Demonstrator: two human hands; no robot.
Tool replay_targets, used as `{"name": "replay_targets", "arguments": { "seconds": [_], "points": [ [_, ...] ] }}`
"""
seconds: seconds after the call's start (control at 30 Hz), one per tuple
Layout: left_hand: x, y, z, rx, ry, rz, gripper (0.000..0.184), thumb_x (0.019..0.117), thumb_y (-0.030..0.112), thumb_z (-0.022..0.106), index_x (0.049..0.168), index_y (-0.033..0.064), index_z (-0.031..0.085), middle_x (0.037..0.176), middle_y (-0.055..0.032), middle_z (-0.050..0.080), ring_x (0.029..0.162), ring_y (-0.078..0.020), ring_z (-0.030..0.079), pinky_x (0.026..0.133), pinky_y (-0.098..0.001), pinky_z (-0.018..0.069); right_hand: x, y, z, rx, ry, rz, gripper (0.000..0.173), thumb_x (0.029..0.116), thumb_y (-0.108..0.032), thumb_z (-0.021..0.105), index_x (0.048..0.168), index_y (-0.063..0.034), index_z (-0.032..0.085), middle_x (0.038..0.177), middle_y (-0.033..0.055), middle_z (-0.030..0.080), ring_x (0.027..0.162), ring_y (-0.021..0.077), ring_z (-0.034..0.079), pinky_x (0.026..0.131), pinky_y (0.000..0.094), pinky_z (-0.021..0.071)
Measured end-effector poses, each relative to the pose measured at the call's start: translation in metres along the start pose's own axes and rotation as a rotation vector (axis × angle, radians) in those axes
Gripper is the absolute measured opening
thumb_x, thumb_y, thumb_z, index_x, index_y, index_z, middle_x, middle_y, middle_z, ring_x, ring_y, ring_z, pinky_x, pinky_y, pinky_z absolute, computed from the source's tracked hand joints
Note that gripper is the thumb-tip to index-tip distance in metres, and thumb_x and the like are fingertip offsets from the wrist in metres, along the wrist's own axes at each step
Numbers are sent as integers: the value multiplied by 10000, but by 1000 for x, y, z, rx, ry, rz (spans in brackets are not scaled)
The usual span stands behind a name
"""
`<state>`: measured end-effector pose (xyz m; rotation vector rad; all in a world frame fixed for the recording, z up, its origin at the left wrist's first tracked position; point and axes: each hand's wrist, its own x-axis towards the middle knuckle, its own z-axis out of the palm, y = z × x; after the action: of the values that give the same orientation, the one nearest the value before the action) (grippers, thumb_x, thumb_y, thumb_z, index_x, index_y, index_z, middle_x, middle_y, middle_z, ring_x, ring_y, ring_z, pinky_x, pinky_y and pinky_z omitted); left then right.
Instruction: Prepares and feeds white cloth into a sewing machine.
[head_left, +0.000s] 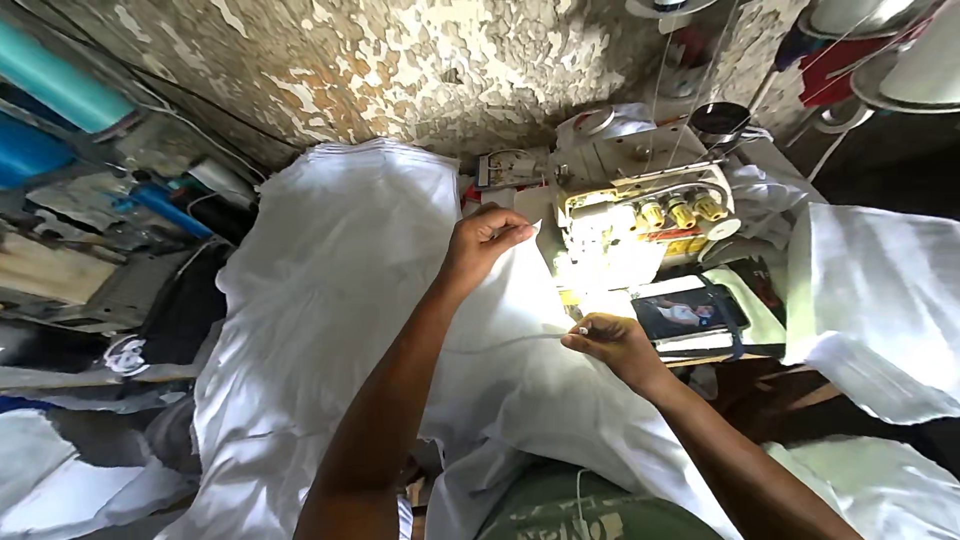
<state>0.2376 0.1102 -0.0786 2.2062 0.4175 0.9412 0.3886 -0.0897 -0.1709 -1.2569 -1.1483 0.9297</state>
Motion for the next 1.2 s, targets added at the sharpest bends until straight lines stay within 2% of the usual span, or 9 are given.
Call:
{"name": "replay_targets", "arguments": {
  "seconds": [0.1, 0.23, 0.37, 0.5, 0.63, 0.77, 0.87, 1.03, 1.2],
  "points": [
    [-1, 4, 1, -203, -26, -127, 80, 946, 41, 635, 968, 41, 712, 906, 90, 703, 860, 43, 645, 825, -181, 545, -3, -13, -5, 88, -98, 97, 46, 908, -71, 745, 881, -47, 717, 733, -96, 651, 663, -68, 566, 660, 129, 493],
    [-5, 19, 1, -275, -4, -215, 190, 938, 1, 596, 925, 153, 709, 846, 172, 703, 798, 66, 647, 758, -153, 549, -36, -31, 18, 97, 18, 80, 129, 971, -128, 665, 989, -5, 700, 856, -54, 676, 738, -77, 592, 694, 112, 507],
    [-7, 38, 2, -52, -59, -56, 71, 941, 47, 664, 983, 27, 717, 907, 102, 696, 816, 84, 622, 775, -115, 524, -46, -6, 40, 90, 231, -70, 171, 952, -158, 696, 962, 13, 715, 914, -18, 669, 701, -89, 528, 627, 89, 443],
    [-12, 59, -1, 78, -54, 56, 101, 940, 70, 678, 981, -11, 722, 896, 54, 665, 825, 90, 601, 768, -76, 501, -43, 10, 43, 59, 394, -105, 159, 940, -139, 706, 958, 17, 734, 1232, 123, 673, 1056, 30, 640, 872, 177, 533],
    [-17, 63, -4, 145, -62, 93, 124, 939, 90, 681, 964, -18, 738, 865, 33, 656, 808, 88, 581, 756, -62, 474, -44, 5, 55, 270, 398, 7, 103, 918, -74, 699, 940, 27, 688, 1231, 121, 670, 1094, 23, 635, 867, 173, 534],
    [-18, 65, -8, 136, -73, 111, 122, 936, 88, 687, 959, -21, 738, 863, 44, 652, 810, 96, 578, 759, -59, 473, -38, 5, 50, 309, 406, 22, 39, 898, -40, 714, 922, -15, 696, 1129, 62, 690, 1048, 38, 646, 869, 198, 548],
    [-19, 69, -12, 132, -84, 135, 123, 934, 90, 690, 957, -19, 741, 872, 35, 666, 821, 95, 594, 769, -58, 485, -36, 3, 43, 259, 383, 6, 53, 885, -64, 748, 913, -53, 704, 1057, 8, 692, 950, 18, 663, 774, 188, 570],
    [-17, 80, -20, 174, -80, 142, 125, 944, 90, 685, 949, -21, 741, 862, 21, 667, 821, 89, 590, 767, -62, 477, -42, -1, 46, 165, 327, -121, 111, 939, -119, 709, 964, -12, 721, 1240, 61, 664, 1041, 18, 656, 836, 178, 565],
    [-18, 82, -22, 194, -59, 134, 120, 950, 96, 685, 960, -7, 748, 870, 17, 663, 822, 76, 589, 768, -72, 479, -47, -5, 50, -25, 331, -223, 143, 941, -120, 668, 980, 8, 719, 1283, 118, 637, 793, -86, 550, 653, 77, 437]
  ]
}}
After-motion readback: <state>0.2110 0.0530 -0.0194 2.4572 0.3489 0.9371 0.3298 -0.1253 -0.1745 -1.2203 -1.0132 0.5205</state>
